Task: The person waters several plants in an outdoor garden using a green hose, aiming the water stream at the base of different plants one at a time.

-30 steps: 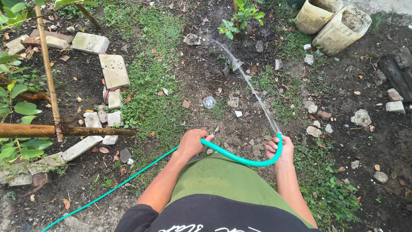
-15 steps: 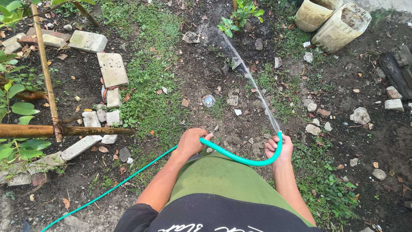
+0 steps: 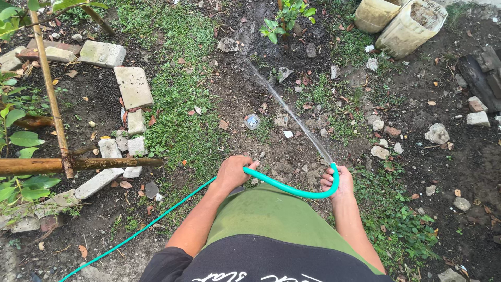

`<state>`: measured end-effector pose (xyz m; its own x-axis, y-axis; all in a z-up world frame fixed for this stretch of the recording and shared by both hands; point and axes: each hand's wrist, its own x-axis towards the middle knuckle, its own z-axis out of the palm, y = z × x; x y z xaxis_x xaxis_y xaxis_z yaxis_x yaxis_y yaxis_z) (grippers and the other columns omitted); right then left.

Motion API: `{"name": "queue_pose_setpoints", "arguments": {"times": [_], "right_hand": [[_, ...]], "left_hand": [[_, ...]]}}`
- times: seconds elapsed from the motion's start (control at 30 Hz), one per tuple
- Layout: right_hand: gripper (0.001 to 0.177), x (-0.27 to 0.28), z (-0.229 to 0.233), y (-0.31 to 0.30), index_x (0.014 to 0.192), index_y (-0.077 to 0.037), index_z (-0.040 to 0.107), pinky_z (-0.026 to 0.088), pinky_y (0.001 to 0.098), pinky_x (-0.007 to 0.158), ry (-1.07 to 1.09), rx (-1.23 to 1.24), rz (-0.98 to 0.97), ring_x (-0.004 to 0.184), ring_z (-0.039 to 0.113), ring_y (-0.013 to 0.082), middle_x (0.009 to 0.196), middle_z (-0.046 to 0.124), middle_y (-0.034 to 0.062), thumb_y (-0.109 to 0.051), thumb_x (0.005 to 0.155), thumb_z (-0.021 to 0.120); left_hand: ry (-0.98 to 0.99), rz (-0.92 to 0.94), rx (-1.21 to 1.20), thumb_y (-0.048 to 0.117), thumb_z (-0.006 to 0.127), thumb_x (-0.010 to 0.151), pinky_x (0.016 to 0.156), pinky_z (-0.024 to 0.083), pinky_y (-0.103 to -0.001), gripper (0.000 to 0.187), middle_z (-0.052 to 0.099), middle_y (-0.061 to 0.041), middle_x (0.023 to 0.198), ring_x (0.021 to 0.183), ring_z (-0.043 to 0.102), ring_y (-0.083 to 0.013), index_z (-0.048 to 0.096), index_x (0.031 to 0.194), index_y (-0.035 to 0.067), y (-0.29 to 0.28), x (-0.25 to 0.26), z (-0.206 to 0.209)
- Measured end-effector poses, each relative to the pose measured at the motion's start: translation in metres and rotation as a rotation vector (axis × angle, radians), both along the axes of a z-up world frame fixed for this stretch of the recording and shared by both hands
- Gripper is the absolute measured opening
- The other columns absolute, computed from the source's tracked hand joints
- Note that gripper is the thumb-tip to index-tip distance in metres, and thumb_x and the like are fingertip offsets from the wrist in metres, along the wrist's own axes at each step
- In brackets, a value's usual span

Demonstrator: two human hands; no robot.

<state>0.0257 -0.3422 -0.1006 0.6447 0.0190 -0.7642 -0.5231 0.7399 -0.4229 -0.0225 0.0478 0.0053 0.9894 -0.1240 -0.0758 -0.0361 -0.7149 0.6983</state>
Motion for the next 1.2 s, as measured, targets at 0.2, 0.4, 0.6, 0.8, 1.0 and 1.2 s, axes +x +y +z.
{"name": "queue_pose_setpoints", "arguments": {"times": [0.2, 0.4, 0.6, 0.8, 1.0, 1.2], "right_hand": [[0.007, 0.001, 0.002, -0.004, 0.09, -0.014, 0.05, 0.028, 0.0239, 0.038, -0.004, -0.024, -0.017, 0.045, 0.04, 0.0092, 0.065, 0.053, -0.001, -0.019, 0.094, 0.05], [0.01, 0.0, 0.007, -0.006, 0.091, -0.013, 0.051, 0.028, 0.0229, 0.038, -0.068, 0.03, -0.043, 0.045, 0.039, 0.0081, 0.066, 0.053, -0.0019, -0.02, 0.096, 0.052], [0.011, 0.0, 0.001, -0.013, 0.089, -0.011, 0.051, 0.027, 0.0234, 0.038, -0.026, 0.016, 0.009, 0.046, 0.04, 0.0088, 0.065, 0.052, -0.0018, -0.02, 0.095, 0.051], [0.01, 0.001, 0.008, -0.019, 0.09, -0.015, 0.05, 0.028, 0.0247, 0.04, 0.027, -0.131, -0.108, 0.047, 0.04, 0.0104, 0.065, 0.052, -0.001, -0.023, 0.096, 0.051], [0.014, 0.0, 0.028, -0.014, 0.088, -0.016, 0.049, 0.029, 0.0266, 0.04, -0.028, -0.175, -0.136, 0.047, 0.04, 0.011, 0.065, 0.052, -0.0012, -0.026, 0.097, 0.051], [0.013, -0.001, 0.028, -0.014, 0.086, -0.016, 0.05, 0.029, 0.0266, 0.039, -0.059, -0.156, -0.19, 0.046, 0.039, 0.0113, 0.065, 0.052, -0.001, -0.025, 0.095, 0.05]], "left_hand": [[0.043, 0.002, -0.018, 0.039, 0.068, 0.093, 0.071, 0.053, -0.05, 0.035, 0.069, -0.015, 0.079, 0.081, 0.068, -0.0391, 0.073, 0.076, 0.009, -0.003, 0.003, 0.001], [0.024, -0.005, -0.007, 0.039, 0.069, 0.093, 0.071, 0.053, -0.05, 0.035, 0.069, -0.014, 0.08, 0.081, 0.068, -0.0386, 0.072, 0.077, 0.008, -0.007, 0.005, 0.001], [0.081, -0.008, 0.013, 0.04, 0.069, 0.093, 0.071, 0.053, -0.05, 0.035, 0.069, -0.013, 0.08, 0.08, 0.068, -0.0383, 0.073, 0.078, 0.009, -0.01, 0.008, 0.002], [0.036, -0.027, 0.002, 0.04, 0.069, 0.093, 0.071, 0.054, -0.05, 0.035, 0.07, -0.013, 0.081, 0.081, 0.069, -0.0379, 0.073, 0.077, 0.009, -0.013, 0.01, -0.002], [0.05, -0.025, 0.015, 0.041, 0.07, 0.093, 0.07, 0.053, -0.05, 0.036, 0.069, -0.013, 0.081, 0.081, 0.069, -0.038, 0.074, 0.078, 0.008, -0.014, 0.012, -0.003], [0.066, -0.03, 0.023, 0.042, 0.07, 0.093, 0.07, 0.053, -0.05, 0.036, 0.069, -0.014, 0.08, 0.08, 0.069, -0.0385, 0.075, 0.079, 0.009, -0.015, 0.013, 0.002]]}}
